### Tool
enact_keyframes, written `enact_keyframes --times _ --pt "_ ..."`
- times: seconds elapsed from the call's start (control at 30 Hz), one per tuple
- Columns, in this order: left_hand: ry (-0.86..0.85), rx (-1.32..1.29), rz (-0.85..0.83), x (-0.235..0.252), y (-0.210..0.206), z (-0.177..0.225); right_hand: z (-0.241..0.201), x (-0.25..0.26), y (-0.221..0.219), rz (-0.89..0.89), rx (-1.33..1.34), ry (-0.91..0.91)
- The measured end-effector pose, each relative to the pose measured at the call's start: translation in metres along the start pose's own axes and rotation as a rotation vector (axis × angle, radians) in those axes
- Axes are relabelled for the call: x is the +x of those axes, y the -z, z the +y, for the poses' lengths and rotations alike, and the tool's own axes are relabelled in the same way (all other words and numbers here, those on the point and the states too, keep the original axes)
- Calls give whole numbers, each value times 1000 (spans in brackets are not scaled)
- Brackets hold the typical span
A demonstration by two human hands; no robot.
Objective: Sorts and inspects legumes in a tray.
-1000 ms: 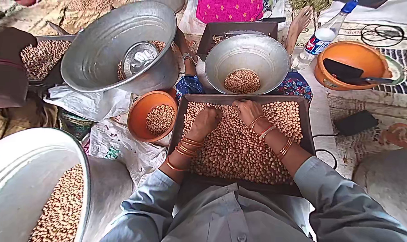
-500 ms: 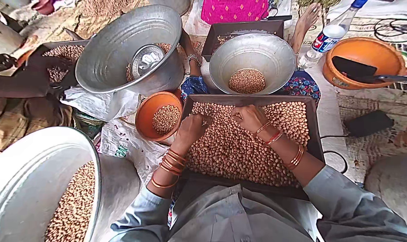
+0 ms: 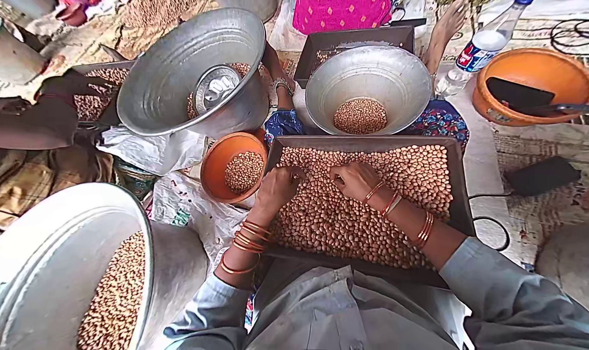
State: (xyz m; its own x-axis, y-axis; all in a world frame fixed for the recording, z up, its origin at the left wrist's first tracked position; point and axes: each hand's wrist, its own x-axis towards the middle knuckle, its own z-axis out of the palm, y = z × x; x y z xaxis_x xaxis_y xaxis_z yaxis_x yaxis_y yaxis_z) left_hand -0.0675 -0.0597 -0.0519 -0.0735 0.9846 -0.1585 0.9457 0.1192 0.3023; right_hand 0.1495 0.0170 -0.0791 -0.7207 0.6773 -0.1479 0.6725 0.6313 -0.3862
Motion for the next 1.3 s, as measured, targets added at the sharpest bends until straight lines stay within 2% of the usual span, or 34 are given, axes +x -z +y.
enact_keyframes --times 0.07,0.17,0.23,0.3,0.4,0.5,0.6,0.67,0.73,0.8,0.9,0.97,1.0,1.13,1.17,1.23,1.3 --pt "-9 -11 -17 -1 1 5 9 4 8 -29 145 -47" --pt "-41 -34 -62 -2 -4 11 35 7 19 249 607 -24" --pt "-58 -33 -69 -3 -8 12 44 6 25 393 839 -83" --pt "-50 -18 -88 -2 -9 14 44 4 27 389 795 -100" --pt "-37 -22 -76 -3 -2 9 26 3 14 238 544 -8" --pt "34 19 117 -15 24 -16 4 3 0 79 308 42" --pt "138 169 357 -34 53 -48 -4 4 -13 81 163 104" --pt "143 197 419 -43 64 -57 -6 4 -15 64 134 113" --pt "73 153 406 -47 61 -50 -8 5 -16 68 127 110" --pt "-25 42 319 -45 45 -36 -8 6 -18 85 136 117" --pt "-10 -31 126 -39 19 -16 -5 6 -17 45 179 88" --pt "-28 4 122 -37 4 -11 0 6 -8 -16 261 51" --pt "-48 12 133 -36 -2 -10 5 6 -2 -23 345 35" --pt "-90 16 118 -33 -13 -11 29 4 15 172 911 13" --pt "-86 22 105 -33 -14 -11 32 4 19 189 945 12" --pt "-78 9 94 -32 -14 -12 32 0 25 161 781 20" --pt "-53 -80 100 -30 -9 -14 24 -3 26 40 471 44"
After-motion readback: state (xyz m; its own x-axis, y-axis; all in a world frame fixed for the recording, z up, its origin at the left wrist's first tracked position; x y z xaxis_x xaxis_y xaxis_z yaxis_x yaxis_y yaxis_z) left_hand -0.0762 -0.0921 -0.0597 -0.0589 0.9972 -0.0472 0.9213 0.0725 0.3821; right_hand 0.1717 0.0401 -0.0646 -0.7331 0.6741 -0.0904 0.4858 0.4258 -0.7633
